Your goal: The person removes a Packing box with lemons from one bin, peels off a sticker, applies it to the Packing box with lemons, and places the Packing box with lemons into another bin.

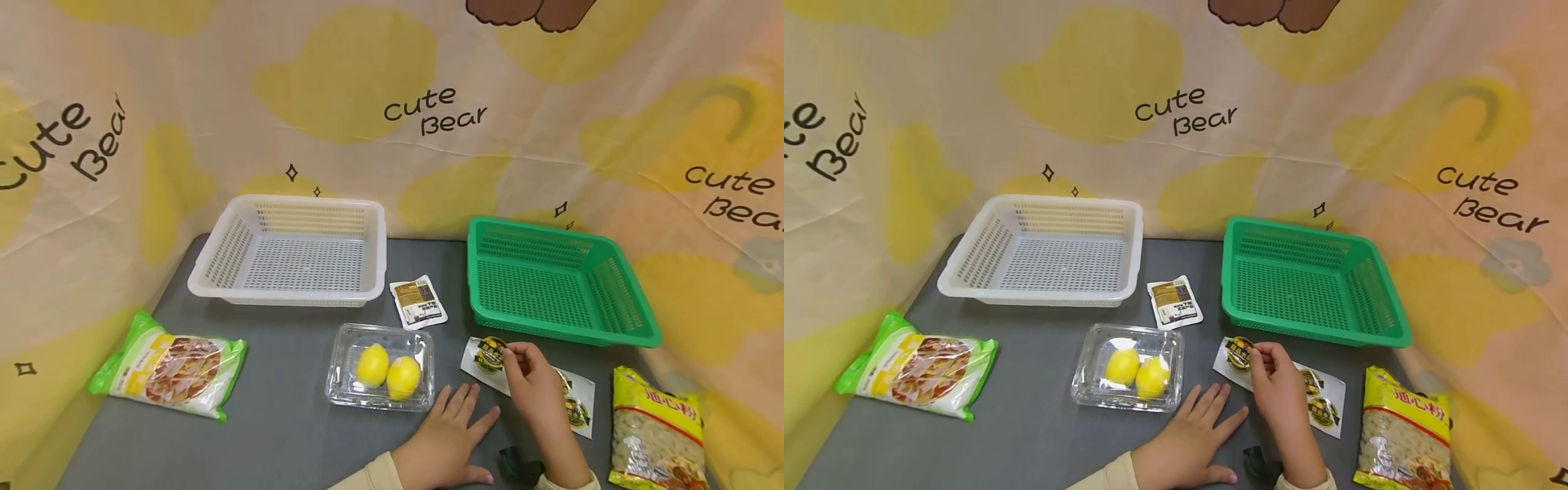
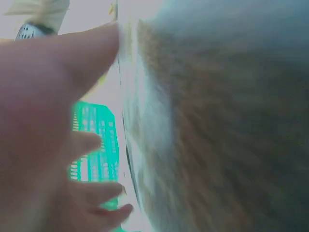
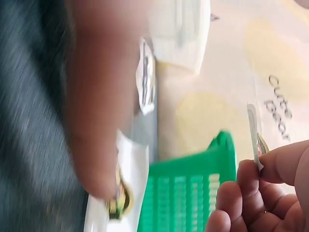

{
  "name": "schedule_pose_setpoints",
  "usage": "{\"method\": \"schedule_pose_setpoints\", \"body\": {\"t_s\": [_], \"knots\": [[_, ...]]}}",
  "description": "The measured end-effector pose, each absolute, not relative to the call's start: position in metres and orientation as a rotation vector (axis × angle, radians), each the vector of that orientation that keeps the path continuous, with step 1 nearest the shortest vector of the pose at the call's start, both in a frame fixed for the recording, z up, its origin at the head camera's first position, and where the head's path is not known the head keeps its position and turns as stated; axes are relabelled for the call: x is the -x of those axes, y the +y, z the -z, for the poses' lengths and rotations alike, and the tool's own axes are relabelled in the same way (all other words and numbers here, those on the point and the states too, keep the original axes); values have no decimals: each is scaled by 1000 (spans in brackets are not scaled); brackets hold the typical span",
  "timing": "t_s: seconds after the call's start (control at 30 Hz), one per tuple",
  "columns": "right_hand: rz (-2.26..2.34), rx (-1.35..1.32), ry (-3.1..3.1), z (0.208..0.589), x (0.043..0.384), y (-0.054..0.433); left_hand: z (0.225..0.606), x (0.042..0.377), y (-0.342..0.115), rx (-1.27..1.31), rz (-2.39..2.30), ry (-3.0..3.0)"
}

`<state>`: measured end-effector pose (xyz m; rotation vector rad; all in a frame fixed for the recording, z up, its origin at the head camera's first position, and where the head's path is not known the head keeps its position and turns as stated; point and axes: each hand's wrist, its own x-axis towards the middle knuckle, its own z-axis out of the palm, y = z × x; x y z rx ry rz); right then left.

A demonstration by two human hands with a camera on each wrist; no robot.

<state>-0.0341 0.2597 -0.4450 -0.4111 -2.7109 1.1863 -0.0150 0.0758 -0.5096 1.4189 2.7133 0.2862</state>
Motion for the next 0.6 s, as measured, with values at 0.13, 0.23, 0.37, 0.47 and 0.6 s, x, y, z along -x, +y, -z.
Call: {"method": "schedule_pose_setpoints", "body": {"t_s": [0.13, 0.23, 0.37, 0.47, 0.6], "knots": [[-1239, 351, -2685, 441, 39, 246, 498, 10, 62, -1548, -600, 2764], [-1282, 305, -2662, 439, 43, 234, 485, 9, 51, -1624, -991, 2887], [-1320, 234, -2631, 436, 48, 214, 468, 18, 36, -1291, -1495, 3168], [-1360, 162, -2610, 435, 53, 196, 454, 31, 20, -700, -1648, 3200], [-1434, 24, -2607, 439, 54, 171, 443, 45, 0, -203, -1631, 3050]]}}
